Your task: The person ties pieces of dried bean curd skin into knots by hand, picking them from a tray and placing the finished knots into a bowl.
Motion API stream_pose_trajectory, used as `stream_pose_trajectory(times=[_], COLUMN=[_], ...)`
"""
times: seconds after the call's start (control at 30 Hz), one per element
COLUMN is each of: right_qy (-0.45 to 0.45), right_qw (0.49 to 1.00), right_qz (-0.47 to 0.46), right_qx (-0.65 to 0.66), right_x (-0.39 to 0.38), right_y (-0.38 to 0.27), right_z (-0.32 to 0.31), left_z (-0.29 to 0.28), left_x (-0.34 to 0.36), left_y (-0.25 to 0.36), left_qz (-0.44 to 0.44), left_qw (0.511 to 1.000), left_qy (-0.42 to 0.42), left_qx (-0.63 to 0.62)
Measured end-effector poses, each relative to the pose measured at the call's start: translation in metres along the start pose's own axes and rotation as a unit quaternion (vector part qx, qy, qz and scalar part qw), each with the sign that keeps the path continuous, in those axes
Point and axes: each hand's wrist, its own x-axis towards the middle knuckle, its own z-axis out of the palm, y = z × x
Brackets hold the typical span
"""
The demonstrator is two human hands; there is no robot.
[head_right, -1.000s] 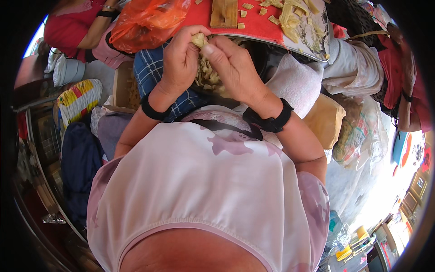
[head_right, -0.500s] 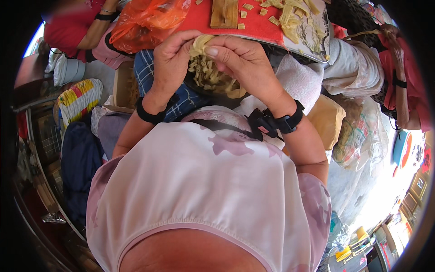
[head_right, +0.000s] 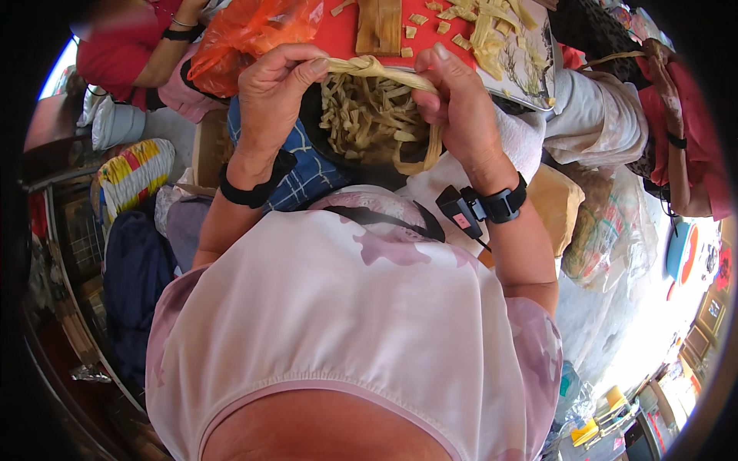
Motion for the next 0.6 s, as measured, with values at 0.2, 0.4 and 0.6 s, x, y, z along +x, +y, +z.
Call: stream_pose_trajectory(times=[0.2, 0.4, 0.6], right_qy=[-0.027, -0.071, -0.074], right_qw=[0.992, 0.981, 0.962], right_qz=[-0.04, 0.001, 0.012], right_qx=[-0.116, -0.18, -0.261], right_x=[0.005, 0.009, 0.011], right_y=[0.004, 0.027, 0.033], right_z=[0.007, 0.015, 0.016], left_z=[0.002, 0.014, -0.005], left_x=[0.0, -0.017, 0.002], left_y=[0.012, 0.0, -0.026], left_qz=[0.082, -0.026, 0.172], left_qw=[0.968, 0.894, 0.87], left_qy=[-0.053, -0.229, -0.19], left_qx=[0.233, 0.385, 0.421])
